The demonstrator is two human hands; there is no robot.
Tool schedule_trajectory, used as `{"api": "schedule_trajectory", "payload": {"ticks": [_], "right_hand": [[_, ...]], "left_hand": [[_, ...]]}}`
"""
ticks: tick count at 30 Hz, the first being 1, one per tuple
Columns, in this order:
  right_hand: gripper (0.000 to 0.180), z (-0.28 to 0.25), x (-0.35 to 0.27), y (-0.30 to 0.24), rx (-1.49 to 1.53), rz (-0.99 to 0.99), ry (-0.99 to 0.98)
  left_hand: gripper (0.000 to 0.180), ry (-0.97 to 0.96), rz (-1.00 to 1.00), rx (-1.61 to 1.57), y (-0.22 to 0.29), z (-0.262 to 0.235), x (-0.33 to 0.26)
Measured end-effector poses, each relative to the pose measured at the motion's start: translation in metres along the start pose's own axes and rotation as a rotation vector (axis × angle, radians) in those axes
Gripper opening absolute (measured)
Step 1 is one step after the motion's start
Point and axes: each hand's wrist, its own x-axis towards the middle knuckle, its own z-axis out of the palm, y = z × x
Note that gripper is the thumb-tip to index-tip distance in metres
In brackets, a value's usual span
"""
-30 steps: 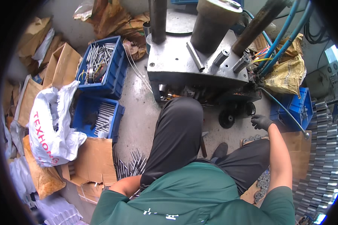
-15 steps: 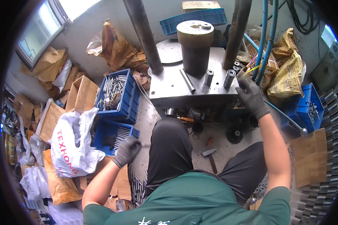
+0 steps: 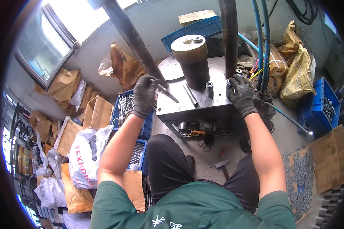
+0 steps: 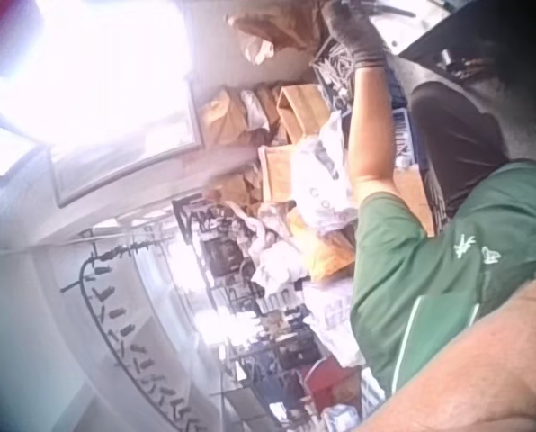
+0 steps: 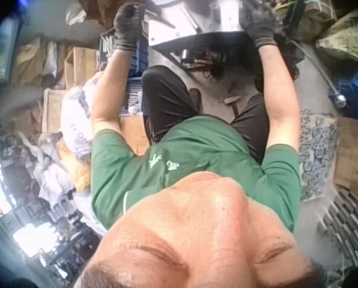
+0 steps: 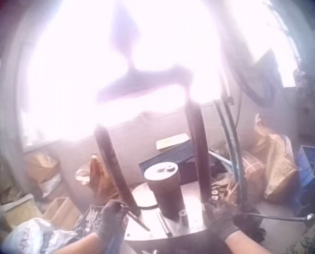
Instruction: Assembling mechanical gears and components onto a metal shaft using a press machine.
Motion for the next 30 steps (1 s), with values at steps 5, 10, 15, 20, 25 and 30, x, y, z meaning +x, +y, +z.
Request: {"api": "schedule_trajectory", "payload": {"ticks": [5, 10, 15, 20, 25, 30], "right_hand": [[0.028, -0.009, 0.004, -0.003, 0.057, -0.038, 0.034], [0.025, -0.020, 0.004, -0.006, 0.083, -0.092, 0.046], [0.023, -0.047, 0.001, -0.026, 0.415, 0.021, 0.190], [0.025, -0.087, -0.002, -0.082, 1.210, 0.470, 0.093], [0.034, -0.093, -0.005, -0.100, 1.404, 0.642, 0.100], [0.032, -0.101, -0.015, -0.080, 0.364, 0.117, 0.159]], "left_hand": [[0.021, 0.081, -0.102, -0.166, -0.047, 0.051, -0.002], [0.024, 0.117, -0.452, 0.035, -0.073, 0.118, -0.055], [0.017, -0.001, -0.149, -0.017, -0.041, 0.122, -0.061], [0.016, -0.281, -0.327, -0.527, 0.036, 0.130, -0.091], [0.017, -0.574, -0.269, -0.445, 0.047, 0.158, -0.110], [0.010, -0.675, -0.364, -0.550, 0.040, 0.176, -0.116]]}}
